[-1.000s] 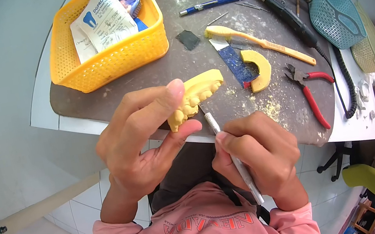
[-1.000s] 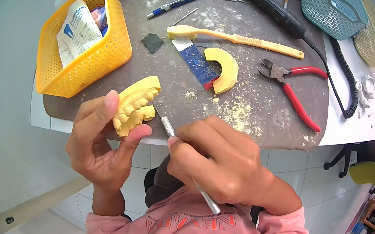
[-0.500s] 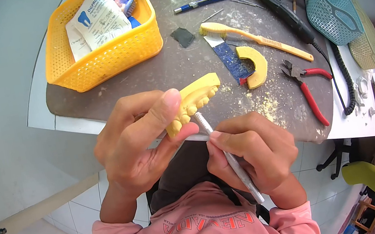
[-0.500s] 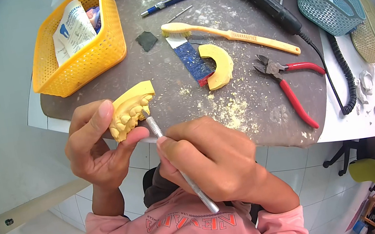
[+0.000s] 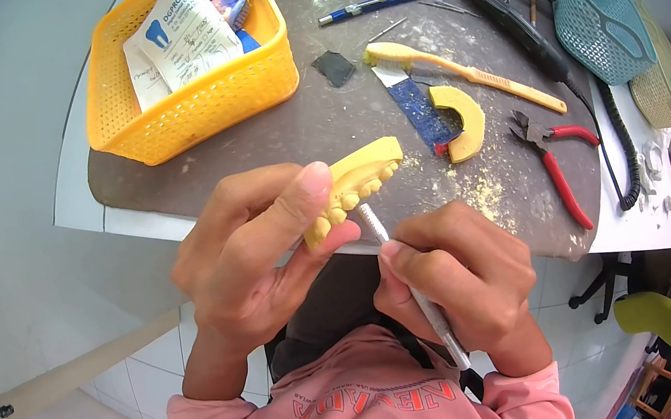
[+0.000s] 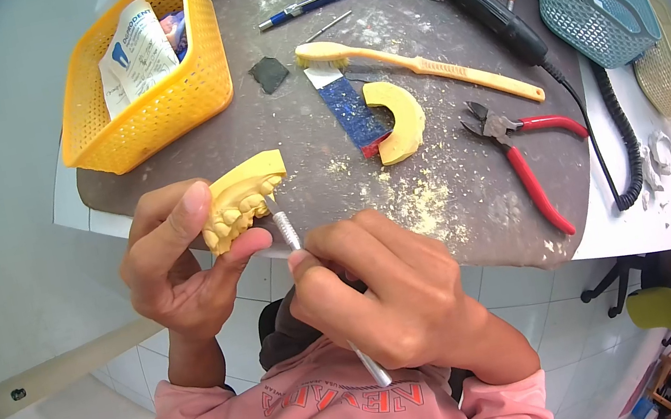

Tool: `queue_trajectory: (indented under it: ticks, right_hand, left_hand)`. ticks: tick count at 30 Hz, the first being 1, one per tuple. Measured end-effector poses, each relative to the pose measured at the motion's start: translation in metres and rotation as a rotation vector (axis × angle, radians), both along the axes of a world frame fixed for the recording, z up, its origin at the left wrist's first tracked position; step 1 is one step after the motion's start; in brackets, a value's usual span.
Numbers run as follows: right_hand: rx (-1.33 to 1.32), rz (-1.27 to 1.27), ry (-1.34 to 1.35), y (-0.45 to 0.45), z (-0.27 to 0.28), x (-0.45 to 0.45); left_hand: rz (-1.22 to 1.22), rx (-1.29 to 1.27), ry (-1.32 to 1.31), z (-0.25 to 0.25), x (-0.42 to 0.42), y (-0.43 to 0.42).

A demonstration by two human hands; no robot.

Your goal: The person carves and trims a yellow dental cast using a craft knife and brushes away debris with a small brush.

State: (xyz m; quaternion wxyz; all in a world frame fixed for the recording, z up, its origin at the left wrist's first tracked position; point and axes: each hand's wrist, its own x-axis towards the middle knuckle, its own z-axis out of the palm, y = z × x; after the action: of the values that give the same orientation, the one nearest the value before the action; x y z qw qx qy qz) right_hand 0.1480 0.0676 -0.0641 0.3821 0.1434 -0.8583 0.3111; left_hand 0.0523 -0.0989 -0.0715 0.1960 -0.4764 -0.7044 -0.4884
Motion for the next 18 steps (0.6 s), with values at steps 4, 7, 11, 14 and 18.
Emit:
queue_trajectory:
  ticks: [4,7,11,14,18]
  right_hand:
    - [0.003,-0.004,-0.019,-0.001,0.002,0.001]
    - [0.048,-0.038,-0.074,-0.001,0.005,0.003]
    - [-0.039,-0.071,-0.128,-0.005,0.010,0.006]
    - [-0.160,-0.084,-0.092,-0.005,0.006,0.007]
    - [-0.158,-0.042,-0.100,-0.005,0.006,0.009]
  left_hand:
    - [0.000,-0.005,0.019,0.001,-0.002,0.000]
    - [0.002,0.003,-0.018,0.000,-0.001,-0.002]
    - [-0.009,0.003,-0.024,0.001,-0.002,-0.004]
    - [-0.003,0.002,0.001,-0.001,-0.002,-0.003]
    - [-0.007,0.002,0.017,-0.001,0.000,-0.003]
